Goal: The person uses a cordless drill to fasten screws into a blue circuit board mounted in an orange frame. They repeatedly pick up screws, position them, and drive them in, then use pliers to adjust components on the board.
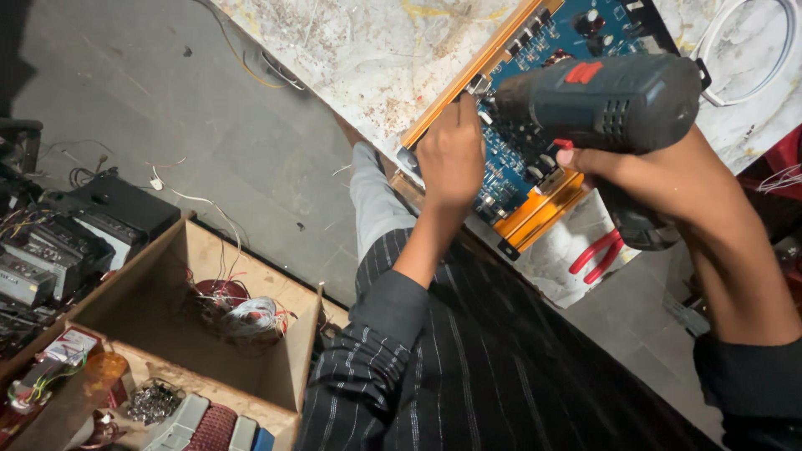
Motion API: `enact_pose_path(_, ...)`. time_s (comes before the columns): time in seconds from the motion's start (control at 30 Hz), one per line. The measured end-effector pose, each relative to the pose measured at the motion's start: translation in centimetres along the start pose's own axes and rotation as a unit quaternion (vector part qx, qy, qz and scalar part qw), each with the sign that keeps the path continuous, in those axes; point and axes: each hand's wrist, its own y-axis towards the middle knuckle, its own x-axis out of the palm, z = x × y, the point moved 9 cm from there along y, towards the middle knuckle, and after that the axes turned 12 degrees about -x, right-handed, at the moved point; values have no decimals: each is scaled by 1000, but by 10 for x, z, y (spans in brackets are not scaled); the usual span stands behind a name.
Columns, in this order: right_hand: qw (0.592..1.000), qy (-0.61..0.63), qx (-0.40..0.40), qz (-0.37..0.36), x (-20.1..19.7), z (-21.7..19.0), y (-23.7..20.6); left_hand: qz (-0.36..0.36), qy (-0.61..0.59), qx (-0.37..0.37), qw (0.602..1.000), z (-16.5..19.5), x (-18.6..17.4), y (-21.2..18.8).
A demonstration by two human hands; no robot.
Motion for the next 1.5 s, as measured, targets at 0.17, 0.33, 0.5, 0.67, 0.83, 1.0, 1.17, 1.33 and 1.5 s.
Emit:
enact_pose_path(0.17,999,-19,23,11,0,2,2,10,16,-8,1000,1,2,1)
enact_pose_path(0.33,999,23,31,13,2,-3,2,22,0,-7,1000,3,-2,1)
enact_pose_path(0.5,998,38,54,8,4,-1,1,2,9,-10,1000,2,-1,2)
enact_pose_path(0.67,999,50,-18,11,2,-12,4,-2,2,-5,1000,3,-1,0)
enact_pose_path(0.83,1000,-17,-9,-11,0,-9,7,10,4,-2,1000,4,-2,-1)
enact_pose_path(1.0,980,-172,-80,-55,1,-24,13,9,11,5,1000,5,-2,-3)
enact_pose_path(1.17,974,-188,-95,-77,2,-29,20,17,8,5,1000,3,-6,-4)
enact_pose_path(1.33,972,-199,-71,-104,3,-21,25,22,12,10,1000,1,-3,-4)
enact_pose_path(1.5,960,-226,-94,-138,6,-16,31,33,31,12,999,-2,4,-6)
